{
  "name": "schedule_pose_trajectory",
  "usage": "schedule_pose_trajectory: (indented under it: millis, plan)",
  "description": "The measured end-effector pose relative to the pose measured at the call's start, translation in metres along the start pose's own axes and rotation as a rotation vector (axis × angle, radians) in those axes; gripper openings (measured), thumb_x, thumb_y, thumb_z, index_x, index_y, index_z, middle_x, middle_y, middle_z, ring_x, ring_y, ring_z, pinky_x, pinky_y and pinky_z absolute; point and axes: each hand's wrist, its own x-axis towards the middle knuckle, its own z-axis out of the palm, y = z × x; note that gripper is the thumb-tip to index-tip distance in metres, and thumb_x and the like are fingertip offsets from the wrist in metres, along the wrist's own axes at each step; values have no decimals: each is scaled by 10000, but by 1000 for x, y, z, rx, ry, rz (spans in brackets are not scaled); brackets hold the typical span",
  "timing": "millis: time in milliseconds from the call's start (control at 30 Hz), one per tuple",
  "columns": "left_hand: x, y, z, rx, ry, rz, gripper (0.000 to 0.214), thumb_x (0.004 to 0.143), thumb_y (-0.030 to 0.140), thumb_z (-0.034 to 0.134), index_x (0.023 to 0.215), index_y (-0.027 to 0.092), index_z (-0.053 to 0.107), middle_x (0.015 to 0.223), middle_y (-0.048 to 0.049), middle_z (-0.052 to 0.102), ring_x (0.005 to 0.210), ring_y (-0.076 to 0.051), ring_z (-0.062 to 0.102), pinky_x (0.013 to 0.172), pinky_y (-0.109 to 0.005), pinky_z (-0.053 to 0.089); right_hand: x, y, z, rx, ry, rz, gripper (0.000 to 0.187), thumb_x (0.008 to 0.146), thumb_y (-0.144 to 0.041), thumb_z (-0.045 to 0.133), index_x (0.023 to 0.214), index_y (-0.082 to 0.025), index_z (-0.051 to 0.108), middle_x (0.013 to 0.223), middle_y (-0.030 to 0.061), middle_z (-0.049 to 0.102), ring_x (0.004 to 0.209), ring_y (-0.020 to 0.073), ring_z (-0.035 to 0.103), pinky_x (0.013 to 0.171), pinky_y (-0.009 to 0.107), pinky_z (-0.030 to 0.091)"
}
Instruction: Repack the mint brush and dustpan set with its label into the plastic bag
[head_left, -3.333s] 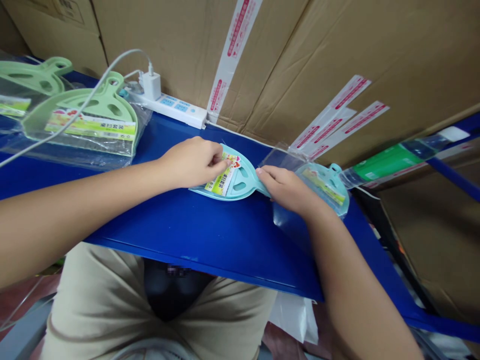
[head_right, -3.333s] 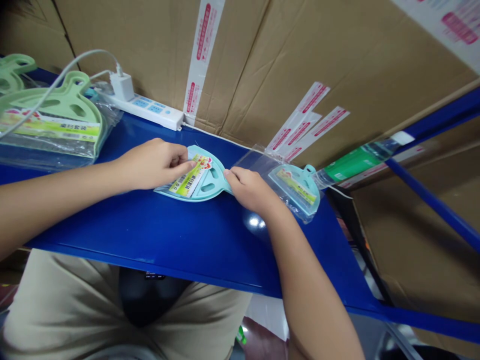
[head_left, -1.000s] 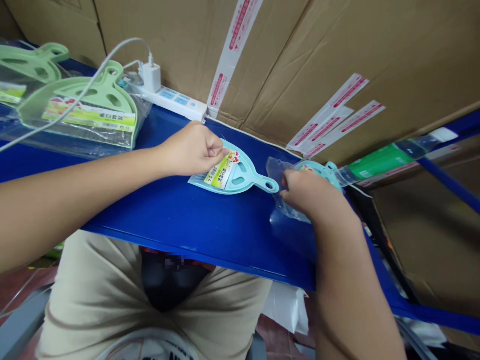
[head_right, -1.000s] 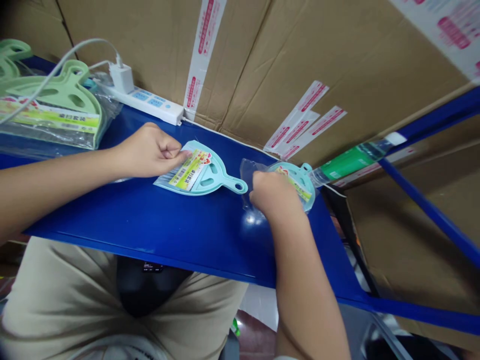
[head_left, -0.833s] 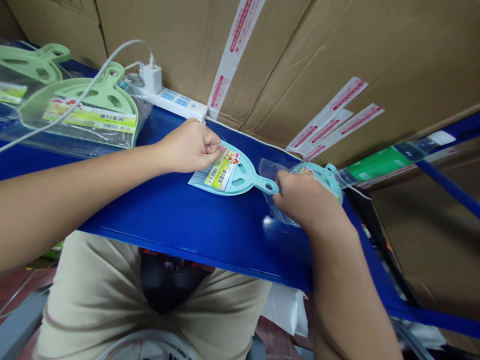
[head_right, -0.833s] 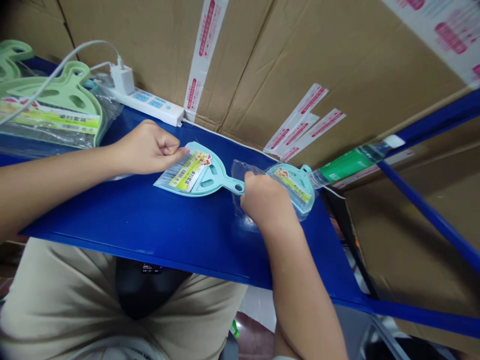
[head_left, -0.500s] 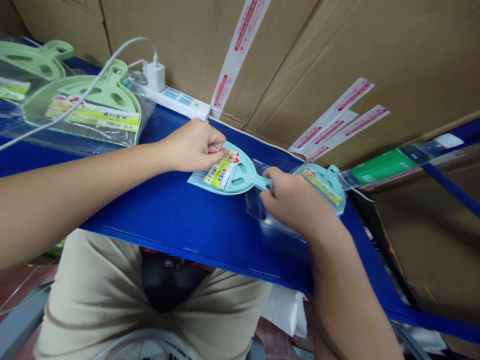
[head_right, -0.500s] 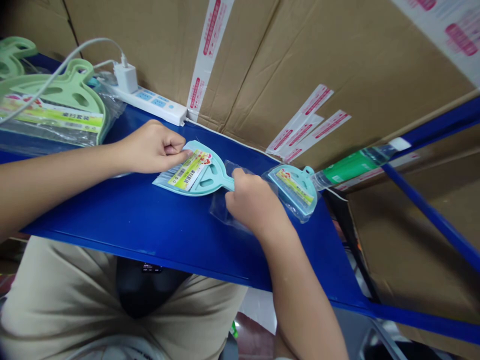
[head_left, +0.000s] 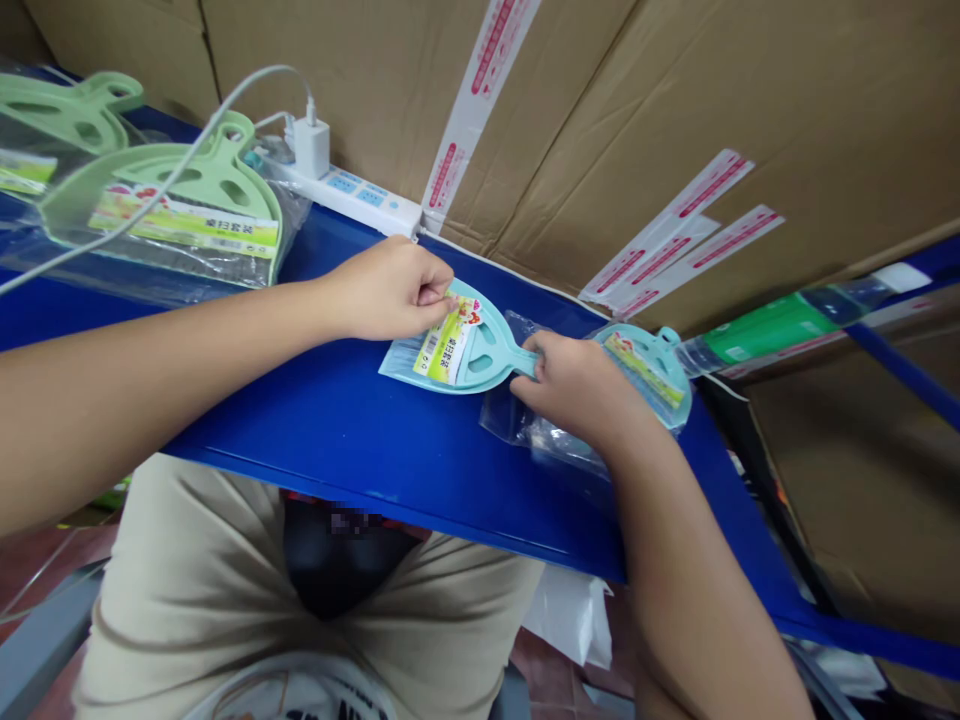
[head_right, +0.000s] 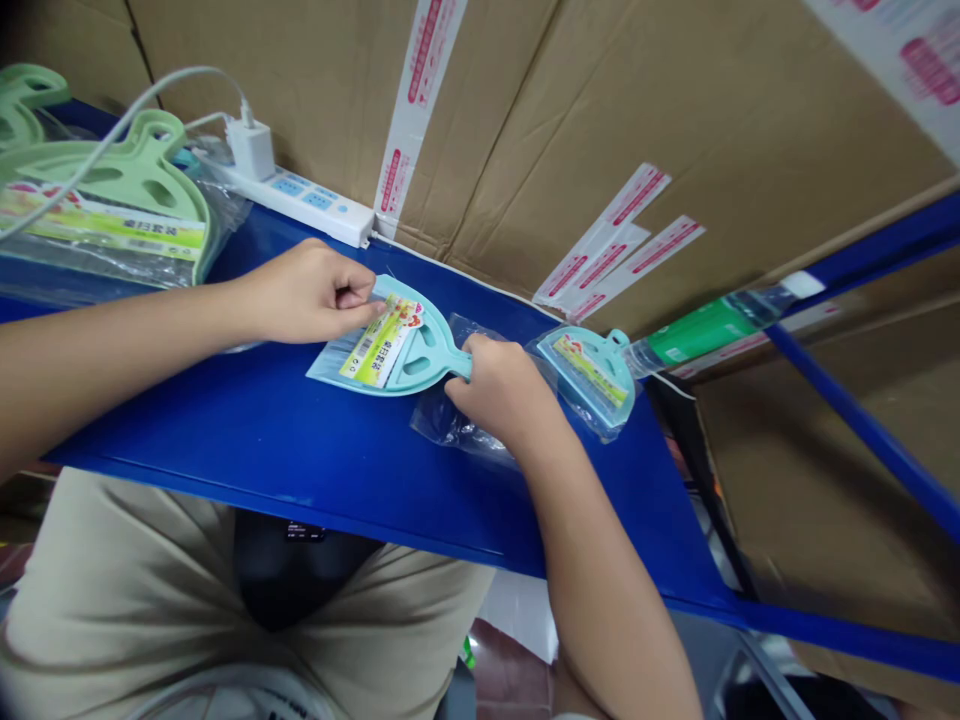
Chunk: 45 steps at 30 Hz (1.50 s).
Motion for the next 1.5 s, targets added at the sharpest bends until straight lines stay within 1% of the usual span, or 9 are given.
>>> schedule_pose_trajectory:
  millis: [133, 200, 400, 500, 667, 800, 967, 1267, 1500]
  plan:
    - [4, -15, 1, 82, 55, -178, 149, 832, 384, 756, 794, 267, 672, 699, -13, 672, 833, -267, 734, 830, -360, 563, 4, 3, -1, 75, -7, 13, 130, 828, -122, 706, 800, -234, 647, 717, 26, 713, 714, 225, 659, 711, 317, 441]
    - [7, -22, 0, 95, 75, -288, 192, 854, 452, 758, 843, 264, 725, 751, -54, 728, 944, -329, 785, 881, -398, 602, 4, 3, -5, 104, -39, 50, 183, 814, -116, 704, 752, -247, 592, 662, -1, 677, 678, 210, 655, 700, 311, 438]
    - [14, -14, -3, -359, -148, -628, 437, 1053, 508, 564, 735, 225, 661, 738, -112, 770, 642, -281, 773, 694, -431, 640, 0, 3, -13, 214, -3, 58, 236, 765, -100, 681, 678, -258, 529, 558, -41, 629, 605, 189, 658, 658, 292, 433]
    - [13, -5, -1, -530, -182, -630, 307, 1036, 431, 639, 838, 210, 718, 769, -98, 779, 679, -276, 805, 738, -454, 665, -1, 3, -16, 261, -16, 115, 189, 758, -94, 673, 711, -251, 578, 543, -47, 634, 592, 191, 681, 655, 289, 454]
    - [10, -7, 5, -696, -83, -568, 123, 1012, 202, 648, 893, 210, 678, 849, -88, 791, 782, -245, 819, 837, -480, 688, 1, 8, -15, 241, 20, 131, 148, 753, -86, 679, 793, -228, 691, 598, -25, 678, 621, 200, 686, 673, 299, 485]
    - [10, -20, 11, -688, -42, -420, 119, 1013, 300, 722, 953, 197, 734, 849, -103, 793, 885, -282, 833, 843, -500, 701, 4, 18, -8, 242, 102, 7, 302, 765, -120, 663, 1009, -206, 820, 628, -19, 686, 644, 218, 664, 716, 328, 517]
    - [12, -22, 11, -553, 0, -403, 210, 1040, 386, 743, 1040, 180, 782, 912, -110, 801, 978, -302, 844, 899, -533, 695, 4, 25, 0, 303, 224, -52, 483, 790, -183, 657, 1239, -176, 835, 692, 4, 699, 674, 233, 670, 768, 354, 539]
    - [9, -4, 12, -609, 18, -429, 124, 1049, 268, 672, 1011, 184, 756, 846, -73, 767, 940, -286, 830, 863, -512, 708, -2, 13, 13, 389, 350, -230, 538, 816, -148, 616, 1319, -196, 800, 771, -22, 666, 641, 161, 586, 730, 309, 519]
    - [10, -2, 13, -655, 70, -443, 114, 1031, 201, 663, 925, 204, 704, 846, -54, 777, 943, -261, 824, 884, -475, 711, -5, 6, 19, 472, 456, -307, 404, 917, -242, 645, 1300, -220, 774, 864, 9, 708, 686, 164, 626, 713, 319, 553]
